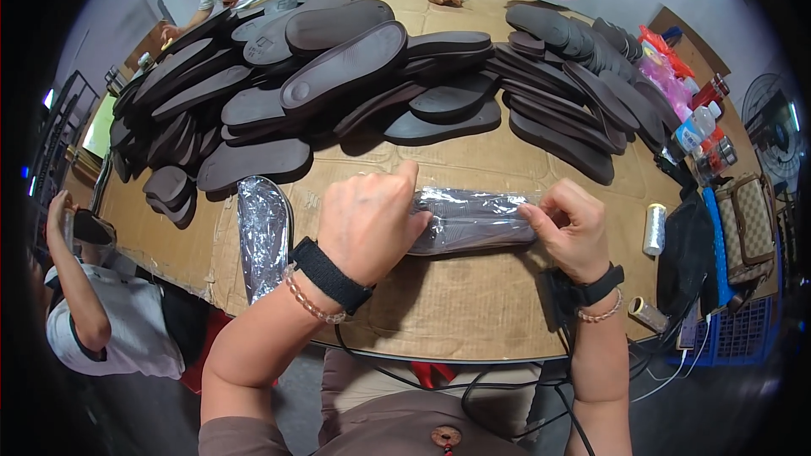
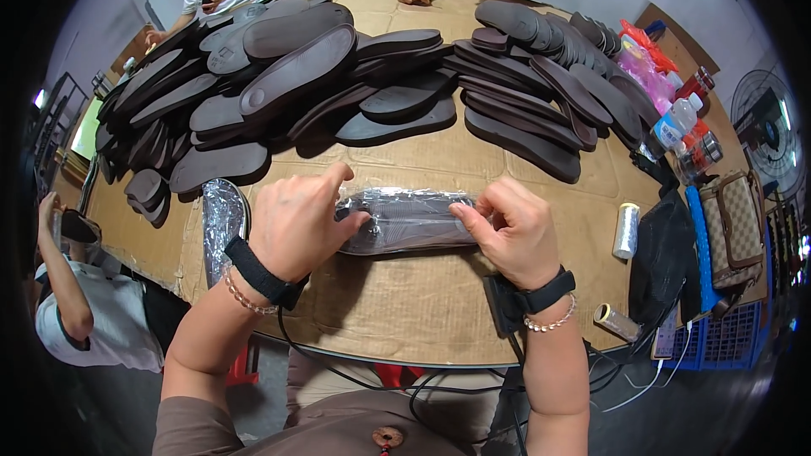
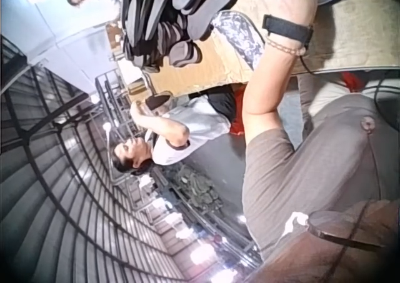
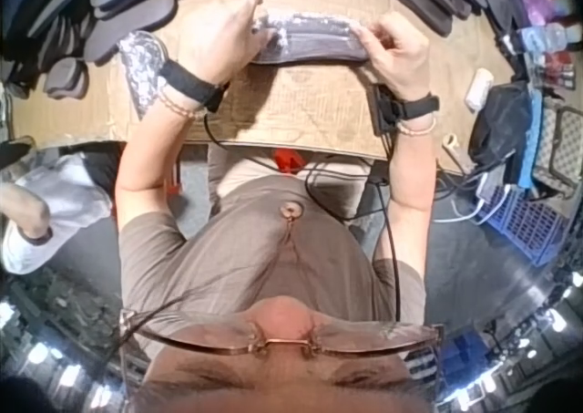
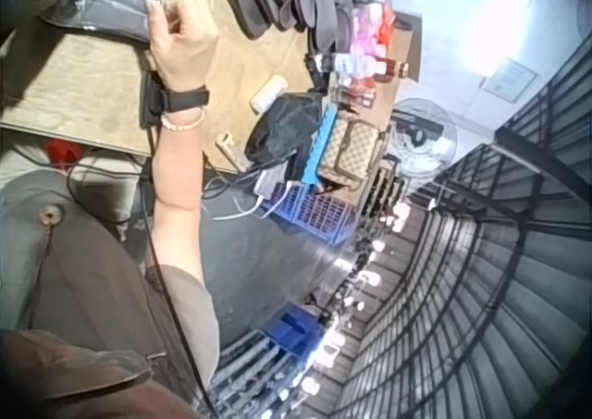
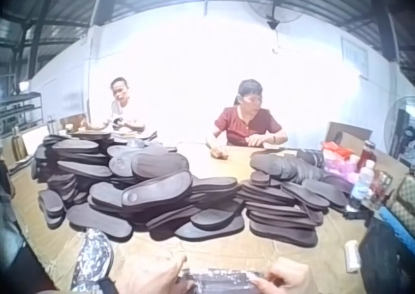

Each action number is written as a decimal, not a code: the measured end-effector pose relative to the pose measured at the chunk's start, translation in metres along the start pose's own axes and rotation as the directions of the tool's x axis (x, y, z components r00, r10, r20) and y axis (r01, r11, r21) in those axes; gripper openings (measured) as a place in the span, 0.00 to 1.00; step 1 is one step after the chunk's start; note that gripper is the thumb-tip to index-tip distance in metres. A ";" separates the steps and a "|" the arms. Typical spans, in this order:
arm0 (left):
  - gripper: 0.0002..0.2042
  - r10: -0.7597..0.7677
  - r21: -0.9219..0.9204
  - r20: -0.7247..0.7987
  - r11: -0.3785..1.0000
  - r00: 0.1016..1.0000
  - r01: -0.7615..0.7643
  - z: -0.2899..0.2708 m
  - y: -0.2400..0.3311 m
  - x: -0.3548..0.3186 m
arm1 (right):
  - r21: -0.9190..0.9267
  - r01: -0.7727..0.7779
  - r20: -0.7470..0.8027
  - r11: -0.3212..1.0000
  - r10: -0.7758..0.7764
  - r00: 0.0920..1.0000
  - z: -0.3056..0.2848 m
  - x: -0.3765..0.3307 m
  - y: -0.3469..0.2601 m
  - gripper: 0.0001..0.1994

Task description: Assembling shoe soles by wrapping components in plastic and applying adhesive tape to edges.

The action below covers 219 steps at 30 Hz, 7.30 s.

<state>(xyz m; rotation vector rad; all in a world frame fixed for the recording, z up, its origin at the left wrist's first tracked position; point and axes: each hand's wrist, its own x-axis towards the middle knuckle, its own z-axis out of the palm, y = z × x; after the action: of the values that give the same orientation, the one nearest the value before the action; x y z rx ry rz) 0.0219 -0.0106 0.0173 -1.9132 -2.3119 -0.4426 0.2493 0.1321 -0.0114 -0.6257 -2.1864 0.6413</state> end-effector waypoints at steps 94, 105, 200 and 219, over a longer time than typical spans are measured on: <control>0.15 0.197 -0.567 -0.091 0.796 0.976 -0.213 0.054 0.041 0.020 | 0.127 0.059 0.176 0.990 -0.081 0.981 -0.017 0.009 0.010 0.05; 0.11 0.165 -0.619 -0.120 0.758 0.979 -0.203 0.061 0.036 0.020 | 0.124 0.000 0.147 0.992 -0.018 0.989 -0.019 0.008 0.009 0.08; 0.08 0.175 -0.540 0.047 0.833 0.983 -0.123 0.028 -0.011 0.016 | 0.082 -0.117 0.324 0.990 0.084 0.942 0.008 -0.005 -0.012 0.11; 0.09 0.050 -0.537 0.007 0.843 0.999 -0.039 0.028 -0.008 0.016 | 0.088 -0.189 0.411 0.978 0.137 0.901 0.007 -0.006 -0.022 0.23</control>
<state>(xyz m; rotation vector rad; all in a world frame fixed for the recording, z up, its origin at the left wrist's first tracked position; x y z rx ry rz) 0.0136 0.0111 -0.0064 -2.1897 -2.3162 -1.1814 0.2420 0.1102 -0.0051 -0.6598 -2.4619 1.0700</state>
